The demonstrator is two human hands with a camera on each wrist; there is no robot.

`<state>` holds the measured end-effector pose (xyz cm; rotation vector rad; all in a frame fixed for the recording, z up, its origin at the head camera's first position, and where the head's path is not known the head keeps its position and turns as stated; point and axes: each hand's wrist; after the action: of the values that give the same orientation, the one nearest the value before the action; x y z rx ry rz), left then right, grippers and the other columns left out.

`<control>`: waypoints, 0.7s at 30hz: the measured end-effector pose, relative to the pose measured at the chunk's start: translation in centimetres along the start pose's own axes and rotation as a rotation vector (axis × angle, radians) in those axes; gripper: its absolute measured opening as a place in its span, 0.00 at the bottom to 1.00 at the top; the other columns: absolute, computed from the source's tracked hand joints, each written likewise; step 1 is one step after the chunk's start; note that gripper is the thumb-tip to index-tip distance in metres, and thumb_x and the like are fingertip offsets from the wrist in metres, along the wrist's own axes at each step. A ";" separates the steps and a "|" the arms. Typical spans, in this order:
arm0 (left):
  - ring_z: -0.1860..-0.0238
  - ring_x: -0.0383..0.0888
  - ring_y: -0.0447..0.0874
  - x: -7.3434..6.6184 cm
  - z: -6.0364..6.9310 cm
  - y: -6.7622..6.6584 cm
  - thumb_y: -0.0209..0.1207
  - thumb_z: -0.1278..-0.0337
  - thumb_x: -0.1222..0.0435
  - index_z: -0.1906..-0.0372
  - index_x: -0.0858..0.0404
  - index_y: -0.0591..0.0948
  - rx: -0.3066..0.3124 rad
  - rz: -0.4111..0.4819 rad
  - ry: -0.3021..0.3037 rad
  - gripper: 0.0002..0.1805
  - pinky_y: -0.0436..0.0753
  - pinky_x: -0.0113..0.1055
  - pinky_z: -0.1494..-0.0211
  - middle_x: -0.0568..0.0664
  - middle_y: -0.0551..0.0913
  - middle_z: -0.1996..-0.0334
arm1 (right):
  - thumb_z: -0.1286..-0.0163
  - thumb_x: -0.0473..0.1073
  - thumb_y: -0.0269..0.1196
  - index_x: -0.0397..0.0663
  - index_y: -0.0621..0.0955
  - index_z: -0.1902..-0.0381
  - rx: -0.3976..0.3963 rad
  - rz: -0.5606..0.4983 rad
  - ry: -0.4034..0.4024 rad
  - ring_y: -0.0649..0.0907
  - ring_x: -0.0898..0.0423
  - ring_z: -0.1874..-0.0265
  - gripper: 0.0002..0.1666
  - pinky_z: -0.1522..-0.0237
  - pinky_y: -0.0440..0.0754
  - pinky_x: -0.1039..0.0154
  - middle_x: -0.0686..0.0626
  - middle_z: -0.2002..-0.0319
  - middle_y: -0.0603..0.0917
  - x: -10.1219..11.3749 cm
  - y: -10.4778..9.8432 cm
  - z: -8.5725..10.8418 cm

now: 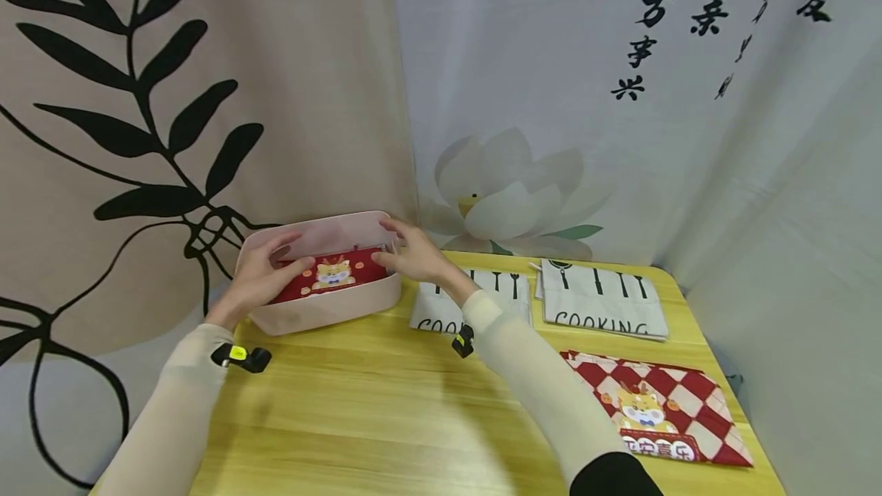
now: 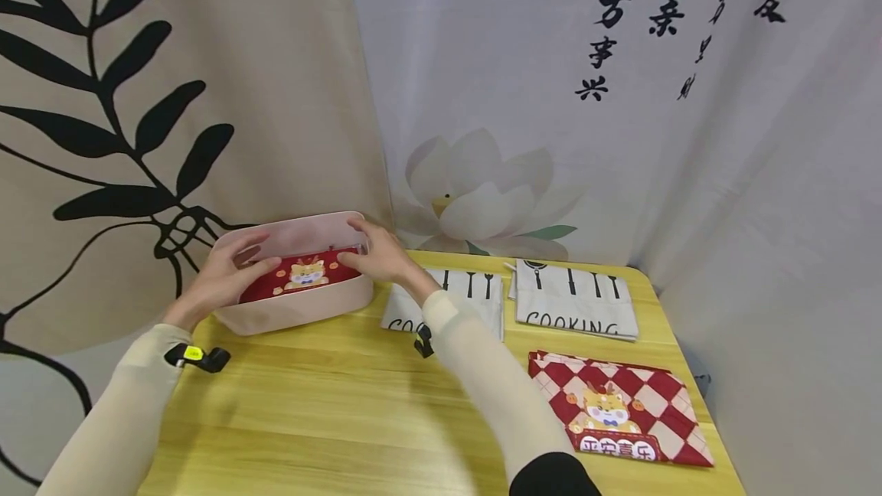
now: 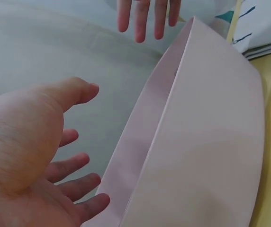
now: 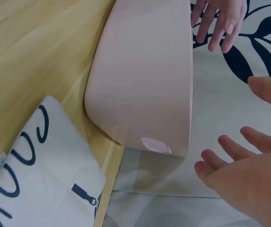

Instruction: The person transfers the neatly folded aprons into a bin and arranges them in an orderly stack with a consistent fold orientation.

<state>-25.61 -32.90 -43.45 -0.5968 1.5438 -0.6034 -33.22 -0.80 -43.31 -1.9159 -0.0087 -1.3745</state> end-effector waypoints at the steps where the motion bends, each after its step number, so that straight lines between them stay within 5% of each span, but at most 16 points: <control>1: 0.13 0.73 0.64 -0.1 0.0 0.1 0.66 0.19 0.44 0.09 0.60 0.63 0.001 -0.008 0.011 0.46 0.70 0.74 0.15 0.66 0.65 0.11 | 0.18 0.53 0.69 0.52 0.65 0.09 0.000 0.000 -0.002 0.69 0.39 0.12 0.47 0.11 0.69 0.38 0.46 0.10 0.67 -0.1 -0.1 0.2; 12: 0.22 0.69 0.76 -1.5 0.4 1.5 0.67 0.19 0.46 0.09 0.57 0.61 0.018 -0.052 0.068 0.46 0.79 0.71 0.20 0.67 0.70 0.15 | 0.20 0.60 0.69 0.60 0.67 0.10 -0.025 0.028 0.013 0.71 0.40 0.13 0.47 0.13 0.72 0.35 0.47 0.11 0.67 -0.5 -0.9 2.4; 21: 0.18 0.69 0.71 -2.6 0.6 2.5 0.66 0.23 0.37 0.08 0.50 0.60 0.064 -0.036 0.045 0.50 0.75 0.74 0.18 0.63 0.66 0.12 | 0.19 0.60 0.70 0.58 0.67 0.10 -0.032 0.007 0.011 0.70 0.40 0.12 0.47 0.13 0.70 0.32 0.49 0.11 0.69 -0.7 -1.8 4.1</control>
<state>-24.95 -29.33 -43.34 -0.5664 1.5523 -0.6954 -30.95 3.14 -43.33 -1.9334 0.0254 -1.3886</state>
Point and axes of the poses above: each hand's wrist, its own z-axis away from the middle knuckle, its own y-axis out of the palm, x = y × z
